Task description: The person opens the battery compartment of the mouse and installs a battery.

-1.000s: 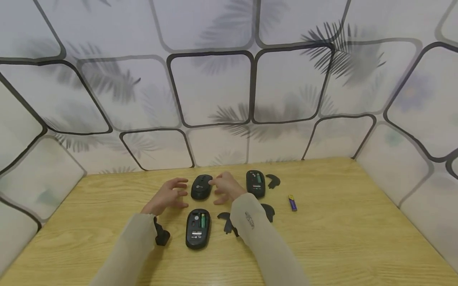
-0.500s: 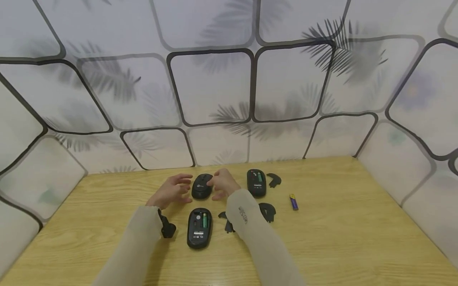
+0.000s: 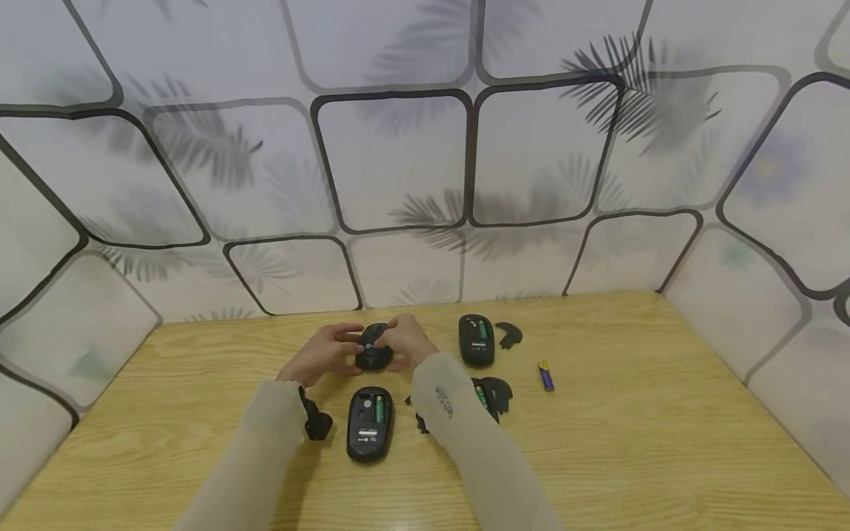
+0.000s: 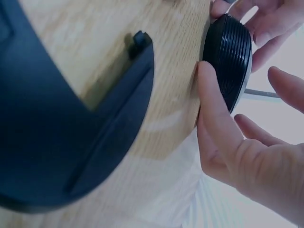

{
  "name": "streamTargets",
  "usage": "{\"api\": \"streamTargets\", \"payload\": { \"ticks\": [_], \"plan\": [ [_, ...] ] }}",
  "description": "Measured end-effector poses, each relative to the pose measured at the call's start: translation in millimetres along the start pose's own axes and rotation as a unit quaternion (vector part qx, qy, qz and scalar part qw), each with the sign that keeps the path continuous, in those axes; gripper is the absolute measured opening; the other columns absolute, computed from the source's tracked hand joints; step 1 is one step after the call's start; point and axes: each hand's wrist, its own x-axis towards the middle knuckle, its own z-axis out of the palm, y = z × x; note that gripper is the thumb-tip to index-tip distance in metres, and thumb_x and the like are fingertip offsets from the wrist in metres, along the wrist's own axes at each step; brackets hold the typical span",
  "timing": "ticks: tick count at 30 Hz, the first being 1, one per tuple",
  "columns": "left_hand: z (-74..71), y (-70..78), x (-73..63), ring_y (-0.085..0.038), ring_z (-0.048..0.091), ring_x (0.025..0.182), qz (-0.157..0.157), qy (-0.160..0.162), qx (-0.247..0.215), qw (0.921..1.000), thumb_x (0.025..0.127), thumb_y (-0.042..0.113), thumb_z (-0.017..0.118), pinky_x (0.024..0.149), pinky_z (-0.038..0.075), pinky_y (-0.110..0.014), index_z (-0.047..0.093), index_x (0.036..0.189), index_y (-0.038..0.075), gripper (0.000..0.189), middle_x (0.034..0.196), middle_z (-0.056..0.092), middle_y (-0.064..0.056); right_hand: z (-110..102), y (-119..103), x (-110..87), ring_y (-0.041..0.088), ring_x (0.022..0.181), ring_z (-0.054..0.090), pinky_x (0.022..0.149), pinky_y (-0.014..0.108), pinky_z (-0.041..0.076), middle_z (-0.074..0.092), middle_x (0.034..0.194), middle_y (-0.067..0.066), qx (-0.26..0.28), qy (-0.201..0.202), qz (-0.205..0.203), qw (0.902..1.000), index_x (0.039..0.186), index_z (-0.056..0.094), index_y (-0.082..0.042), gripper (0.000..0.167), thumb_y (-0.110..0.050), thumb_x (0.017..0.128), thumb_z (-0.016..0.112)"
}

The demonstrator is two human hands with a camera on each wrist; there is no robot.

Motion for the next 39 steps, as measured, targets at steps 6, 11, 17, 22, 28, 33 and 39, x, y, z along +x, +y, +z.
{"api": "streamTargets", "payload": {
  "ticks": [6, 11, 17, 22, 28, 33, 39],
  "plan": [
    [0.4, 4.7, -4.1, -0.047, 0.054, 0.124, 0.007, -0.005, -0.008, 0.9999, 0.098, -0.006, 0.055, 0.079, 0.063, -0.037, 0.042, 0.146, -0.012, 0.051, 0.148, 0.041, -0.032, 2, -3, -4.3, 0.044, 0.123, 0.055, 0.088, 0.051, 0.06, 0.044, 0.144, 0.03, -0.014, 0.012, -0.015, 0.9997, 0.145, 0.045, 0.008, 0.053, 0.007, 0.095, 0.062],
    [-2.1, 8.2, -7.0, -0.047, 0.054, 0.123, 0.013, 0.0, -0.019, 0.9997, 0.095, -0.008, 0.057, 0.083, 0.062, -0.04, 0.043, 0.144, -0.014, 0.051, 0.148, 0.041, -0.031, 2, -5, -6.5, 0.044, 0.116, 0.06, 0.084, 0.048, 0.061, 0.047, 0.142, 0.031, -0.036, 0.022, -0.045, 0.9981, 0.142, 0.048, 0.01, 0.053, 0.013, 0.091, 0.062],
    [-5.0, 11.3, -10.9, -0.044, 0.056, 0.122, -0.002, 0.008, -0.029, 0.9995, 0.094, -0.008, 0.061, 0.085, 0.062, -0.042, 0.038, 0.15, -0.008, 0.061, 0.149, 0.038, -0.03, 3, -9, -11.5, 0.046, 0.119, 0.058, 0.085, 0.049, 0.061, 0.046, 0.144, 0.032, -0.041, 0.02, -0.055, 0.9974, 0.141, 0.049, 0.01, 0.054, 0.016, 0.09, 0.063],
    [-5.4, 15.9, -17.1, -0.043, 0.059, 0.119, 0.005, 0.005, -0.034, 0.9994, 0.094, -0.007, 0.063, 0.086, 0.061, -0.043, 0.036, 0.153, -0.004, 0.064, 0.15, 0.038, -0.028, -1, -14, -20.3, 0.046, 0.123, 0.056, 0.085, 0.049, 0.061, 0.046, 0.143, 0.031, -0.039, 0.014, -0.071, 0.9967, 0.142, 0.049, 0.009, 0.055, 0.016, 0.09, 0.063],
    [0.0, 20.9, -26.7, -0.04, 0.065, 0.111, 0.024, 0.002, -0.03, 0.9993, 0.093, -0.007, 0.065, 0.088, 0.06, -0.048, 0.04, 0.151, -0.005, 0.063, 0.146, 0.044, -0.028, -9, -10, -30.7, 0.044, 0.114, 0.061, 0.079, 0.045, 0.063, 0.048, 0.138, 0.029, -0.042, 0.012, -0.083, 0.9956, 0.142, 0.05, 0.008, 0.054, 0.014, 0.09, 0.065],
    [6.1, 22.1, -34.2, -0.037, 0.067, 0.106, 0.038, 0.004, -0.037, 0.9986, 0.093, -0.008, 0.065, 0.089, 0.059, -0.05, 0.043, 0.15, -0.003, 0.061, 0.142, 0.047, -0.026, -12, -7, -38.4, 0.042, 0.11, 0.064, 0.077, 0.044, 0.063, 0.048, 0.138, 0.028, -0.053, 0.013, -0.092, 0.9943, 0.142, 0.051, 0.007, 0.054, 0.013, 0.091, 0.066],
    [13.6, 23.5, -44.0, -0.039, 0.064, 0.112, 0.062, -0.001, -0.047, 0.997, 0.094, -0.007, 0.065, 0.086, 0.061, -0.047, 0.042, 0.15, -0.003, 0.061, 0.142, 0.045, -0.026, -18, -6, -47.7, 0.039, 0.106, 0.064, 0.08, 0.044, 0.063, 0.048, 0.137, 0.026, -0.06, 0.004, -0.102, 0.993, 0.144, 0.05, 0.005, 0.054, 0.012, 0.092, 0.065]
  ]
}}
